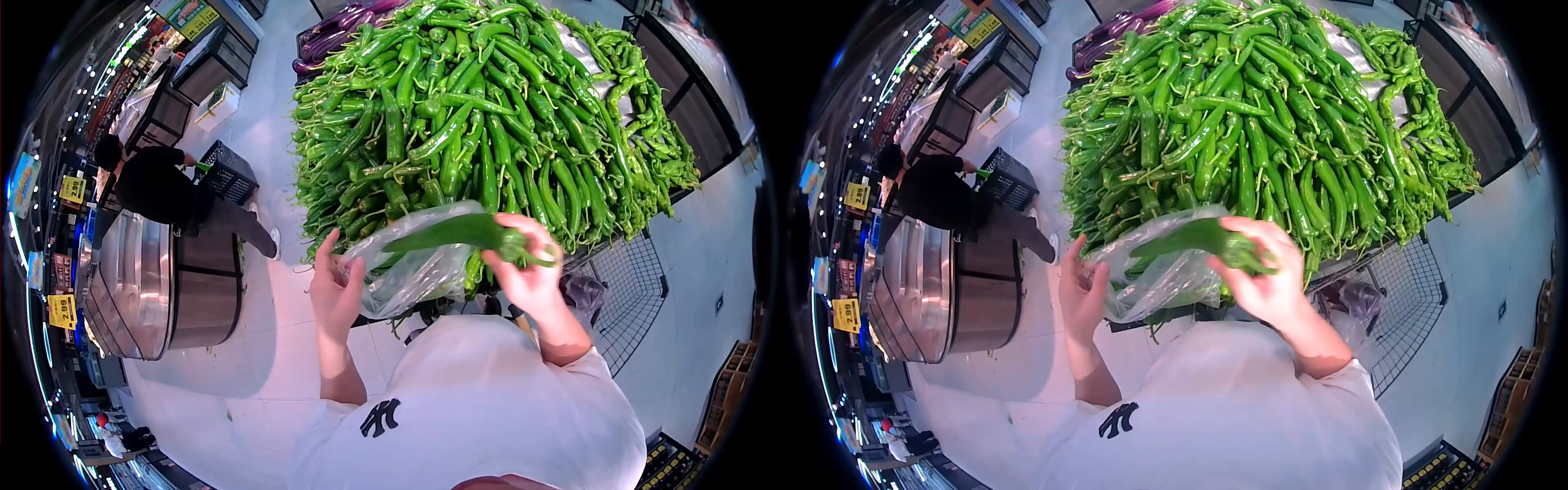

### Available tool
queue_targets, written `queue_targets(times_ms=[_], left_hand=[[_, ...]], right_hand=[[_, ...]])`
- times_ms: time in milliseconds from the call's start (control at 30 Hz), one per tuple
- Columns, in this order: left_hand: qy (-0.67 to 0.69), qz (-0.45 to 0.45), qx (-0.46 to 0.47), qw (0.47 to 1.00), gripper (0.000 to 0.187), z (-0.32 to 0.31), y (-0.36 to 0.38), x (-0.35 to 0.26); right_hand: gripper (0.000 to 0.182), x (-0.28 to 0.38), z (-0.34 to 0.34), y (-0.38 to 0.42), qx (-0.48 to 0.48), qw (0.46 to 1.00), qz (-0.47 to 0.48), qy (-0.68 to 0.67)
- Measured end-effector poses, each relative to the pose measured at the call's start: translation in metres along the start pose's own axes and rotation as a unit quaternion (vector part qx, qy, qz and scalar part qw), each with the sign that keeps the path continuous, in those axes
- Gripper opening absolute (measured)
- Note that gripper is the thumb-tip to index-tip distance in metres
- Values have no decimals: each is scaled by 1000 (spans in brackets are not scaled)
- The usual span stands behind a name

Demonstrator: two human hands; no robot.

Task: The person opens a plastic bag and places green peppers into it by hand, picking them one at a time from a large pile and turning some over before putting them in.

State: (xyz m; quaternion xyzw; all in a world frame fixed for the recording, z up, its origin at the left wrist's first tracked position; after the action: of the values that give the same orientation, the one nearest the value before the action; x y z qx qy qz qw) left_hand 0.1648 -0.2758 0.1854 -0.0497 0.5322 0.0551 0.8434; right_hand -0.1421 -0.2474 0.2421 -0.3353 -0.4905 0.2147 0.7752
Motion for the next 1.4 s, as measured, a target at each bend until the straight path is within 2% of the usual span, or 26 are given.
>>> queue_targets(times_ms=[67,133,200,267,333,433,567,700,767,800,867,933,967,1000,1067,1133,1200,1233,1333,1367,1400], left_hand=[[42,-21,-18,999,55,-1,-3,-6],[85,-29,-42,995,53,3,-9,1],[102,-41,-61,992,41,8,-12,4],[136,-21,-56,989,35,15,-12,18],[173,1,-64,983,27,17,-7,14],[185,-9,-81,979,24,21,-4,7],[176,-25,-98,979,21,23,-4,-5],[183,-8,-77,980,22,20,-7,-22],[180,-13,-73,981,23,21,-8,-29],[179,-15,-68,981,24,21,-9,-31],[190,-31,-78,978,24,26,-13,-23],[215,-28,-102,971,24,36,-14,-8],[232,-13,-103,967,23,41,-11,-5],[247,-35,-110,962,23,41,-11,-4],[267,-78,-128,952,23,48,-9,-2],[261,-76,-105,957,23,49,-1,-10],[271,-84,-84,955,23,45,2,-16],[271,-87,-76,955,23,43,2,-19],[294,-76,-57,951,23,39,0,-23],[289,-78,-69,952,23,39,-3,-20],[284,-80,-81,952,23,41,-6,-13]], right_hand=[[52,4,-47,-9,58,997,-37,-32],[45,-8,-75,-1,169,974,-135,-61],[41,-13,-70,4,165,975,-149,-26],[41,-24,-55,14,122,982,-140,-17],[37,-12,-30,7,52,994,-85,-40],[35,8,0,-5,-33,999,36,11],[42,27,-16,-25,50,996,54,41],[48,34,-70,-28,162,986,-20,37],[53,27,-103,-24,168,985,-20,7],[57,16,-120,-17,194,979,-64,7],[58,1,-121,-9,211,965,-24,154],[59,-11,-105,-8,243,956,-36,160],[57,-16,-100,-4,277,947,-69,144],[54,-19,-95,-1,312,936,-103,125],[48,-13,-88,3,307,948,-67,58],[43,3,-83,2,281,958,-12,60],[44,13,-86,4,296,955,-28,14],[44,22,-84,-1,261,965,-8,18],[38,22,-90,-9,255,965,-51,40],[36,20,-95,-14,212,976,-53,5],[39,15,-103,-11,186,982,0,23]])
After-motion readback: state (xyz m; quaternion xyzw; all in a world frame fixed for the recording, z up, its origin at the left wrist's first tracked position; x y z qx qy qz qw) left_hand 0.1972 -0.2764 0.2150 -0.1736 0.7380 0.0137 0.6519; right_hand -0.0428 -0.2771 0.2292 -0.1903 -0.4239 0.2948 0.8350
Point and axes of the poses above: each hand's wrist, its own y-axis away from the middle knuckle, its own z-axis out of the back of the hand, x = y × z, the point moved 7 cm from there along -y, towards the middle knuckle, and after that the axes turned 5 degrees about z, right-handed, at the moved point
